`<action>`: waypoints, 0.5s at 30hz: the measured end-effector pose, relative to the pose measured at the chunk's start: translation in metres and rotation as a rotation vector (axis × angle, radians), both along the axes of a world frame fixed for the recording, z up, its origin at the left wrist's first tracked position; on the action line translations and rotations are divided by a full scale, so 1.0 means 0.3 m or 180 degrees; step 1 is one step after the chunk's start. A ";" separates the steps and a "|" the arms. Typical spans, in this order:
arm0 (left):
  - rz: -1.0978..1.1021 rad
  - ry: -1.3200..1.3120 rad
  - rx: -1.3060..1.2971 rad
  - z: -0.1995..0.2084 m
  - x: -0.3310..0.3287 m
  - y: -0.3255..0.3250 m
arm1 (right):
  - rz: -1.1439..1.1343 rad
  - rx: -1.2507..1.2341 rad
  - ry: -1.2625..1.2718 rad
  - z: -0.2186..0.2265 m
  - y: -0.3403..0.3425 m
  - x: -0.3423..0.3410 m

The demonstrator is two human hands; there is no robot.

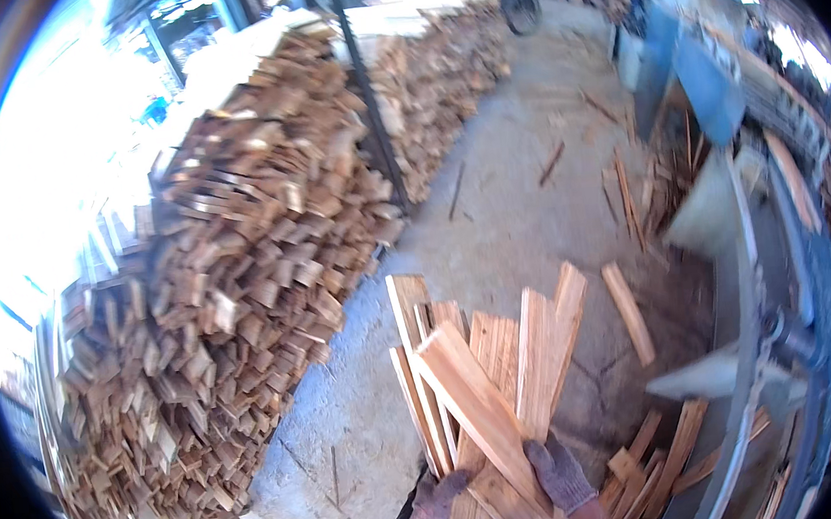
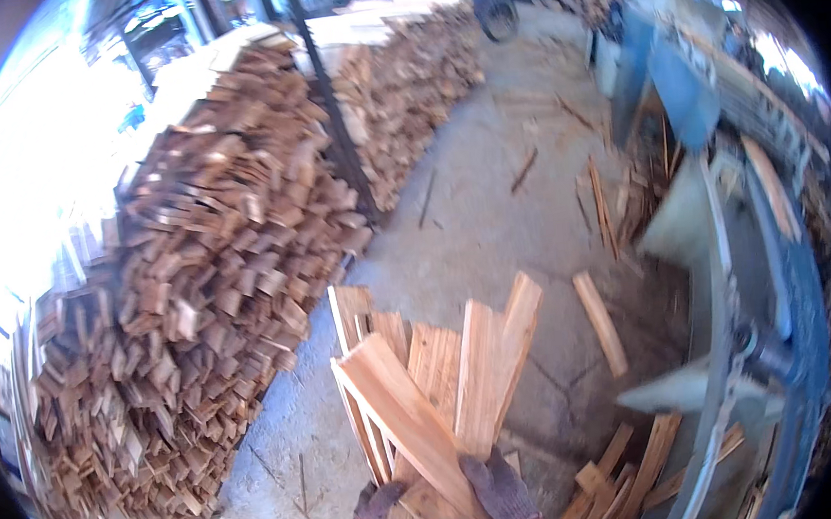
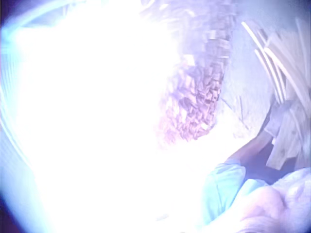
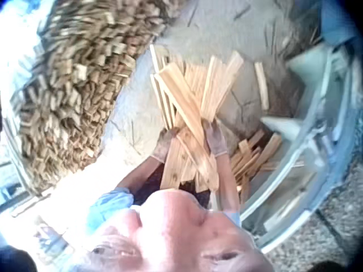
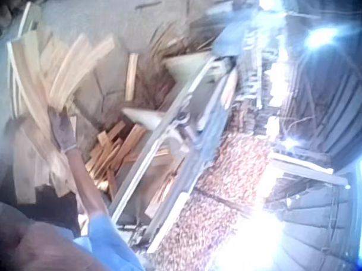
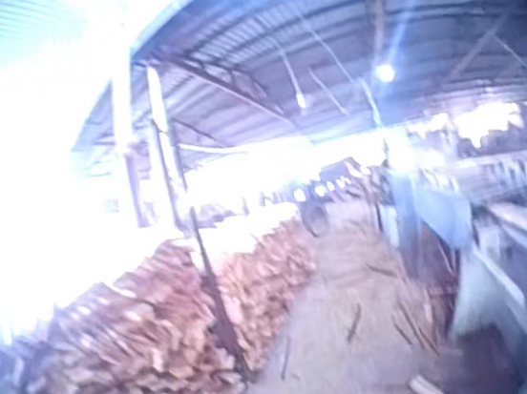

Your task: The person gathers loose wooden planks from the floor of a lumber yard and stacks them onto a large pile. They repeatedly bend down to pick up bundles of wood and place them in an organized manner.

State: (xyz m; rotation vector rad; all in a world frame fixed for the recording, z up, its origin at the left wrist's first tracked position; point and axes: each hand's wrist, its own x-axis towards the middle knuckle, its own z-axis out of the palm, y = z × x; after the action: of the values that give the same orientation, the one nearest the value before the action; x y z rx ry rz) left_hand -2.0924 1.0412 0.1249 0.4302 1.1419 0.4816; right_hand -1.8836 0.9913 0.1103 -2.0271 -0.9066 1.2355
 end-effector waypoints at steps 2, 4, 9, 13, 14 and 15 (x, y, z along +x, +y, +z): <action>-0.0086 -0.0155 0.0252 0.019 -0.051 -0.033 | 0.0130 0.0196 -0.0228 0.144 0.014 -0.021; -0.0375 -0.0077 0.1013 0.033 -0.082 -0.012 | 0.0248 0.0482 -0.0331 0.261 0.068 -0.030; 0.0576 -0.0602 0.0426 0.444 -0.145 0.183 | 0.0844 0.0717 -0.0527 0.642 0.360 -0.134; 0.0929 -0.0335 0.1525 0.743 -0.334 0.349 | 0.1416 0.1251 -0.0473 0.981 0.644 -0.337; 0.0936 -0.0333 0.1751 0.799 -0.363 0.416 | 0.1474 0.1257 -0.0534 1.062 0.711 -0.370; 0.1177 -0.0414 0.1891 0.869 -0.396 0.502 | 0.1542 0.1381 -0.0681 1.136 0.779 -0.412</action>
State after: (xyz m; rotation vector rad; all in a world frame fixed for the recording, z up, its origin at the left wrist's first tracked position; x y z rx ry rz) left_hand -2.2110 1.1918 0.3857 0.6910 0.9397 1.1691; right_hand -2.0073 1.2250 0.4512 -1.6572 -1.6817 0.9456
